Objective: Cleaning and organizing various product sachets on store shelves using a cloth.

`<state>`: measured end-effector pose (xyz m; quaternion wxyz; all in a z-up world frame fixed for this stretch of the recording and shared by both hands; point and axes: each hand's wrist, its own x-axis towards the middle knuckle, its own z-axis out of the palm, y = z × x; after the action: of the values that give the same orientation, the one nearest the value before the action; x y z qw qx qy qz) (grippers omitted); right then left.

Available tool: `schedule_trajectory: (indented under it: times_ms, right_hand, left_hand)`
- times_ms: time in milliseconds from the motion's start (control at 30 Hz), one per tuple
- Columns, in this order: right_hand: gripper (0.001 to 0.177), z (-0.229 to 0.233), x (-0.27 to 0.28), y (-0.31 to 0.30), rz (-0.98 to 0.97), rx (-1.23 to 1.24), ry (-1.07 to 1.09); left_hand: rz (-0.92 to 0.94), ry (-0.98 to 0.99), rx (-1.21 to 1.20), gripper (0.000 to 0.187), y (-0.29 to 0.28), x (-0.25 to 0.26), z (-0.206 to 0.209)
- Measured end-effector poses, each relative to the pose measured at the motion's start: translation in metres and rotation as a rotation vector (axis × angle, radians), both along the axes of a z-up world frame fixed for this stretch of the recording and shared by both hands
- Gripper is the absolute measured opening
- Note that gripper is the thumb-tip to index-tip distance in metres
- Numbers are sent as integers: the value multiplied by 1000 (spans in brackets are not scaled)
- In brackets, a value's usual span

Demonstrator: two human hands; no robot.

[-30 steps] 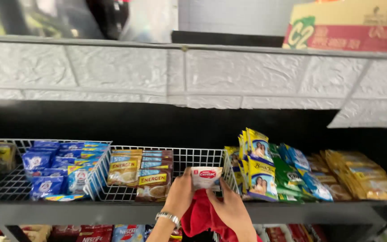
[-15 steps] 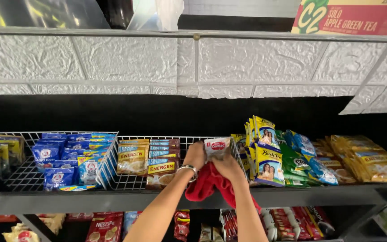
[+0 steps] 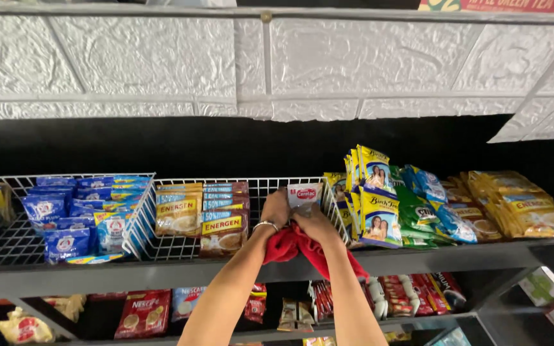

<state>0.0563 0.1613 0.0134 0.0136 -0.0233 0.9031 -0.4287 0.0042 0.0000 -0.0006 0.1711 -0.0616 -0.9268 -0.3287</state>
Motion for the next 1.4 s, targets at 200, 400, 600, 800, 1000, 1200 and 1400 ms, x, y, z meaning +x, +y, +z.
schedule_trajectory:
  times_ms: [200,400,600,800,1000,1200,1400]
  right_hand:
    - [75,14,18,-6,-22,14,36]
    - [53,85,99,-25,-102,64,152]
    - [47,118,189,-4,-85,-100,379]
    - [50,54,232,-32,166,-665,146]
    - [59,22,326,-162,652,-1052,-357]
    - [62,-12,387,-273,864,-1068,-800]
    - [54,-16,468,-410,1186,-887,-1003]
  left_hand:
    - [-3,40,104,17,-4,-12,-23]
    - [-17,97,109,19,-8,-4,-15]
    - [-225,242,494,15,-25,166,105]
    - [218,-57,800,29,-39,373,99]
    - [406,238,668,63,-91,487,73]
    - [621,380,559,97,-169,596,51]
    - [904,190,673,91,-275,709,65]
